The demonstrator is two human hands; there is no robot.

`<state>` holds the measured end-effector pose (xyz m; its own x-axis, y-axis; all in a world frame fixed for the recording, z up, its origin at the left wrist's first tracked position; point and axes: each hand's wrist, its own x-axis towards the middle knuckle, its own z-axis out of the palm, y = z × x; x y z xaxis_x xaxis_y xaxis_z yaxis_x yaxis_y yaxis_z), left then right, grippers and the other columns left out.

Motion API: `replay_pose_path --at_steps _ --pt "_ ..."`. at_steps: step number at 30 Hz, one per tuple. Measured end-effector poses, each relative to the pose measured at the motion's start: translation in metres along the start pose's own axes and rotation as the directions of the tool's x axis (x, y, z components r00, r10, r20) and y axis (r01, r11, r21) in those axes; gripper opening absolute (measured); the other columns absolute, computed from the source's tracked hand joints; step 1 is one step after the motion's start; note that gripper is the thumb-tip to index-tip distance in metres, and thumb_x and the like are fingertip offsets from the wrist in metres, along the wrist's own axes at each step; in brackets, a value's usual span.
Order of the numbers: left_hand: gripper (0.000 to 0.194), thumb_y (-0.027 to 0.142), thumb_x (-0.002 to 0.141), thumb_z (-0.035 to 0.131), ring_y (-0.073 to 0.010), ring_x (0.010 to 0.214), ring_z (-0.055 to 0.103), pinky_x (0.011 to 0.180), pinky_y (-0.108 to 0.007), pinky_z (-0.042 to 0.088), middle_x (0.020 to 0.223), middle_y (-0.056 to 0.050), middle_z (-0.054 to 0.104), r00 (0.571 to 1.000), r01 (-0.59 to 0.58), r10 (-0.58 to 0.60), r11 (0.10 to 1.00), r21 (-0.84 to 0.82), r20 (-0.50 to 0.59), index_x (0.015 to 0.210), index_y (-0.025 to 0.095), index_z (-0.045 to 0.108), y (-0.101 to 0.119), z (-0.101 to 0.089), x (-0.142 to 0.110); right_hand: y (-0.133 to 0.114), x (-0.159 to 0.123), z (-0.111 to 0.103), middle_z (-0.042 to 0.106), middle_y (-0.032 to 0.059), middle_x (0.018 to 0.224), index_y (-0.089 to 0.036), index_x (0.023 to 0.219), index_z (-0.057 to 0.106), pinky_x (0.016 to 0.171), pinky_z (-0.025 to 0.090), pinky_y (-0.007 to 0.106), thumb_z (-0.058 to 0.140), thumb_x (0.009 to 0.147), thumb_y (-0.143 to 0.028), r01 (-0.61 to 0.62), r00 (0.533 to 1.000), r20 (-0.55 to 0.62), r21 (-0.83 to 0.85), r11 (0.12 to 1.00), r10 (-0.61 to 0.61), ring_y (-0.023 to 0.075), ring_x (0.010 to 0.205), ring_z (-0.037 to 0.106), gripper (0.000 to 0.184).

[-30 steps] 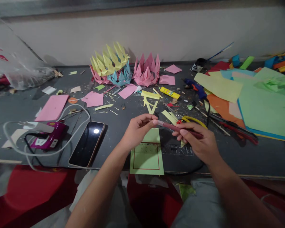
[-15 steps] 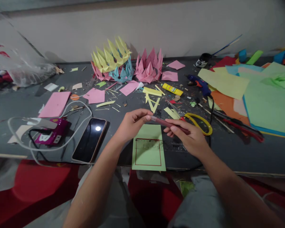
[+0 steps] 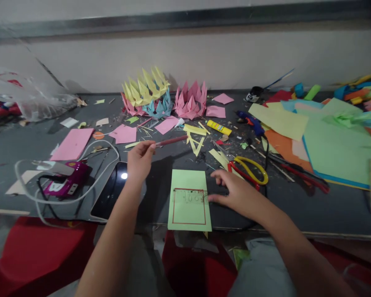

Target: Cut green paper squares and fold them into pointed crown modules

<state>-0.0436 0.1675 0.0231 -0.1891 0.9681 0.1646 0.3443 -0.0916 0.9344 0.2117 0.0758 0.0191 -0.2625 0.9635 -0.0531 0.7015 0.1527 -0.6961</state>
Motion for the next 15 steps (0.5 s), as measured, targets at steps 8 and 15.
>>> replay_pose_path --at_steps 8,15 --pt "0.028 0.034 0.079 0.054 -0.0248 0.088 0.059 0.075 -0.035 0.046 0.097 -0.012 0.063 0.951 -0.274 0.132 0.778 0.565 0.279 0.100 0.015 0.060 0.014 -0.006 -0.025 -0.007 -0.013 -0.012 0.059 0.0033 0.085 -0.022 0.077 0.051 0.070 0.046 0.036 0.071 0.065 -0.029 0.072 0.985 0.167 -0.214 0.974 -0.036 0.0233 0.083 0.057 0.024" --pt "0.026 0.040 0.081 0.052 -0.0180 0.069 0.057 0.060 -0.027 0.039 0.081 -0.006 0.064 0.854 -0.299 -0.032 0.787 0.539 0.520 0.083 0.017 0.064 0.018 -0.009 -0.038 0.006 -0.007 -0.025 0.060 0.0014 0.076 -0.023 0.095 0.048 0.060 0.045 0.030 0.046 0.084 -0.043 -0.051 0.999 -0.004 0.039 0.998 0.051 0.0165 0.067 0.058 0.023"
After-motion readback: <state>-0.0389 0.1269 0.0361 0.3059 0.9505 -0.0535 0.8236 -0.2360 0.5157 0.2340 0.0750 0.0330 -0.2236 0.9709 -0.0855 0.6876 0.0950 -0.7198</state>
